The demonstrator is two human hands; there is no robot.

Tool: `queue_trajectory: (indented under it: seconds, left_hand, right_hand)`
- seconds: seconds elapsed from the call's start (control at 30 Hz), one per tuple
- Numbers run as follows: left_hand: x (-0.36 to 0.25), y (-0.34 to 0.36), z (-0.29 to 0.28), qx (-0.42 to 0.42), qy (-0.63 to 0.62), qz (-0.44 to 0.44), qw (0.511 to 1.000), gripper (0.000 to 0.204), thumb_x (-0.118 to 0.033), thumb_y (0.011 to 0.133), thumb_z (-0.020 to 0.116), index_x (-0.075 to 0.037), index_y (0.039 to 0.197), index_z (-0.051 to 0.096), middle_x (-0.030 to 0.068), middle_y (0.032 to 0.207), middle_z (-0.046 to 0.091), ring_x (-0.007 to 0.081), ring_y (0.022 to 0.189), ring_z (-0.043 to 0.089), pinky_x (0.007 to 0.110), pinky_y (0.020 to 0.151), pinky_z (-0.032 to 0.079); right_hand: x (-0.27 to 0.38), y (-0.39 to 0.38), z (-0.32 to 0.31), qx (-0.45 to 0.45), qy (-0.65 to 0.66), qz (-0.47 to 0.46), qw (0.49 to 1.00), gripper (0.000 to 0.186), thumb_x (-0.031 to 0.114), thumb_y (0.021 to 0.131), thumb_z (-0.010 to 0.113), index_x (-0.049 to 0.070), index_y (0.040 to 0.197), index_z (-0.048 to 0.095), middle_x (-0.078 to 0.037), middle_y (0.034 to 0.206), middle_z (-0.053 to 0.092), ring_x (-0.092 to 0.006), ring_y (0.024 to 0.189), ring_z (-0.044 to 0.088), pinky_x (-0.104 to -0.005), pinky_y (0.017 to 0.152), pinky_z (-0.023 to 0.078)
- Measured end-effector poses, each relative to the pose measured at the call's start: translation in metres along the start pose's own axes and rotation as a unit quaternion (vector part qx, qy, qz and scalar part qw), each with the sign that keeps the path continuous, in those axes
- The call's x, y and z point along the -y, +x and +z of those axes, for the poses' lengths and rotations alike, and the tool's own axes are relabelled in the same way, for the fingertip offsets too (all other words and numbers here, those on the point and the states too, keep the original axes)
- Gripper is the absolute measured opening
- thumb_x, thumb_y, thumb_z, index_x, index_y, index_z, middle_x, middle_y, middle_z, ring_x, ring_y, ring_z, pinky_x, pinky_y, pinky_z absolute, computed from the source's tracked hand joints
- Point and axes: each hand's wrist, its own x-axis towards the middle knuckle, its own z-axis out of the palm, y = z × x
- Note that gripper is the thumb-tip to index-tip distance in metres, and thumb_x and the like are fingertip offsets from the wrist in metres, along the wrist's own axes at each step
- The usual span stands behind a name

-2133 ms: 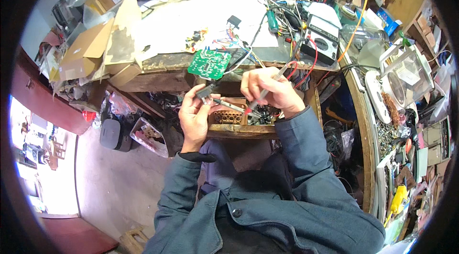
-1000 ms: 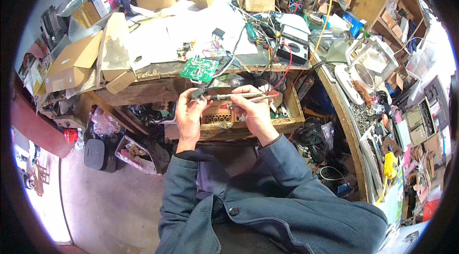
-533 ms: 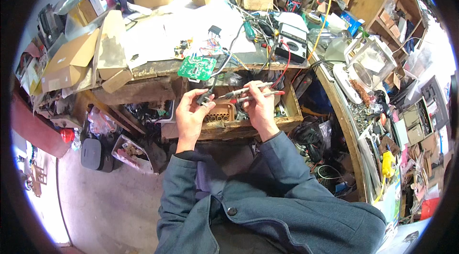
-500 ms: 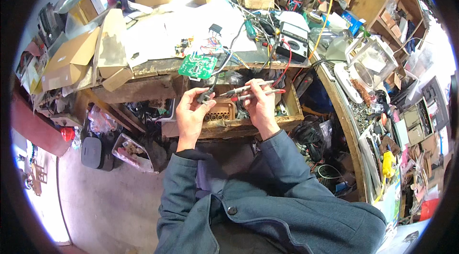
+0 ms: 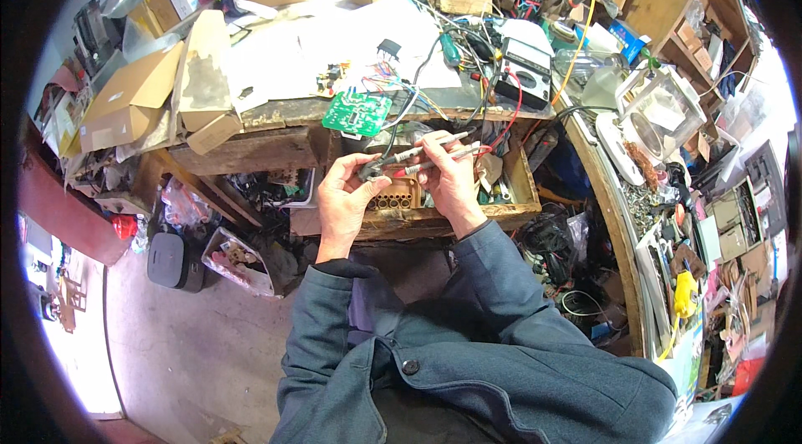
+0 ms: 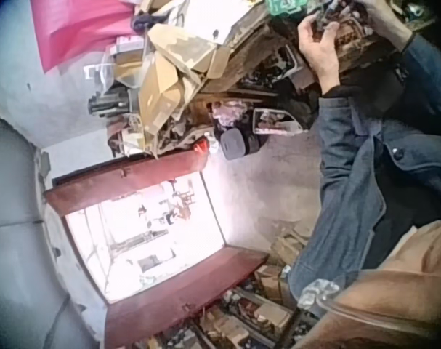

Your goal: The person uses a soldering iron and multimeter probes to work on a green circuit board, then places the board into a brown plastic housing and secures it with a black strap. The person handles wires and connectors throughout the process.

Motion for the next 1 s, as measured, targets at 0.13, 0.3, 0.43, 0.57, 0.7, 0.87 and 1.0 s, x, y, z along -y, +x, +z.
queue_trajectory:
  seconds: [0.13, 0.3, 0.43, 0.57, 0.7, 0.87, 1.0]
  left_hand:
    - [0.000, -0.001, 0.001, 0.008, -0.030, -0.005, 0.999, 0.044, 0.005, 0.085, 0.085, 0.001, 0.124, 0.065, 0.0103, 0.122, 0.073, 0.0138, 0.105, 0.070, 0.028, 0.092, 0.059]
    - [0.003, -0.001, 0.000, 0.008, -0.038, -0.004, 0.999, 0.044, 0.005, 0.085, 0.084, 0.000, 0.124, 0.064, 0.0102, 0.124, 0.073, 0.0153, 0.108, 0.069, 0.029, 0.094, 0.058]
    - [0.006, 0.000, 0.001, 0.010, -0.041, -0.003, 0.999, 0.042, 0.005, 0.085, 0.083, -0.001, 0.123, 0.064, 0.0101, 0.124, 0.073, 0.0149, 0.107, 0.070, 0.029, 0.095, 0.058]
    - [0.004, -0.001, 0.001, 0.012, -0.038, 0.002, 0.999, 0.043, 0.004, 0.085, 0.084, -0.001, 0.123, 0.065, 0.0102, 0.124, 0.073, 0.0149, 0.107, 0.070, 0.029, 0.095, 0.058]
    - [0.009, -0.001, 0.000, 0.009, -0.050, 0.001, 0.999, 0.043, 0.007, 0.085, 0.082, 0.000, 0.123, 0.064, 0.0111, 0.125, 0.073, 0.0158, 0.108, 0.070, 0.030, 0.095, 0.059]
    - [0.009, -0.002, 0.001, 0.009, -0.049, 0.002, 0.999, 0.043, 0.011, 0.085, 0.080, 0.000, 0.123, 0.064, 0.0119, 0.126, 0.072, 0.0171, 0.109, 0.071, 0.031, 0.095, 0.060]
    - [0.006, -0.004, 0.003, 0.018, 0.012, 0.015, 1.000, 0.047, 0.010, 0.086, 0.081, 0.000, 0.128, 0.063, 0.0099, 0.129, 0.070, 0.0144, 0.112, 0.067, 0.028, 0.094, 0.058]
  right_hand:
    - [0.004, 0.001, 0.000, 0.007, 0.014, 0.010, 1.000, 0.019, 0.022, 0.101, 0.074, 0.004, 0.100, 0.068, -0.006, 0.079, 0.070, -0.0110, 0.052, 0.060, -0.0242, 0.045, 0.047]
    - [0.002, 0.005, -0.002, 0.007, 0.024, 0.020, 0.999, 0.018, 0.022, 0.100, 0.075, 0.005, 0.099, 0.066, -0.006, 0.079, 0.070, -0.0119, 0.052, 0.062, -0.0270, 0.044, 0.050]
    - [0.000, 0.008, -0.001, 0.012, 0.054, 0.005, 0.998, 0.016, 0.019, 0.100, 0.074, 0.005, 0.097, 0.066, -0.005, 0.081, 0.070, -0.0116, 0.052, 0.063, -0.0262, 0.044, 0.051]
    - [-0.004, 0.008, 0.000, 0.010, 0.059, 0.018, 0.998, 0.017, 0.019, 0.100, 0.075, 0.004, 0.099, 0.066, -0.005, 0.080, 0.070, -0.0126, 0.051, 0.063, -0.0280, 0.044, 0.051]
    - [-0.005, 0.008, -0.004, 0.022, 0.069, 0.009, 0.997, 0.016, 0.018, 0.101, 0.074, 0.005, 0.098, 0.066, -0.006, 0.080, 0.070, -0.0133, 0.051, 0.064, -0.0287, 0.044, 0.051]
    - [-0.003, 0.008, -0.006, 0.032, 0.069, 0.015, 0.997, 0.015, 0.016, 0.101, 0.073, 0.003, 0.100, 0.067, -0.008, 0.082, 0.070, -0.0151, 0.052, 0.064, -0.0294, 0.044, 0.052]
    - [0.004, 0.009, -0.010, 0.023, 0.025, -0.002, 0.999, 0.015, 0.017, 0.101, 0.073, 0.003, 0.100, 0.066, -0.006, 0.081, 0.068, -0.0147, 0.052, 0.063, -0.0288, 0.045, 0.052]
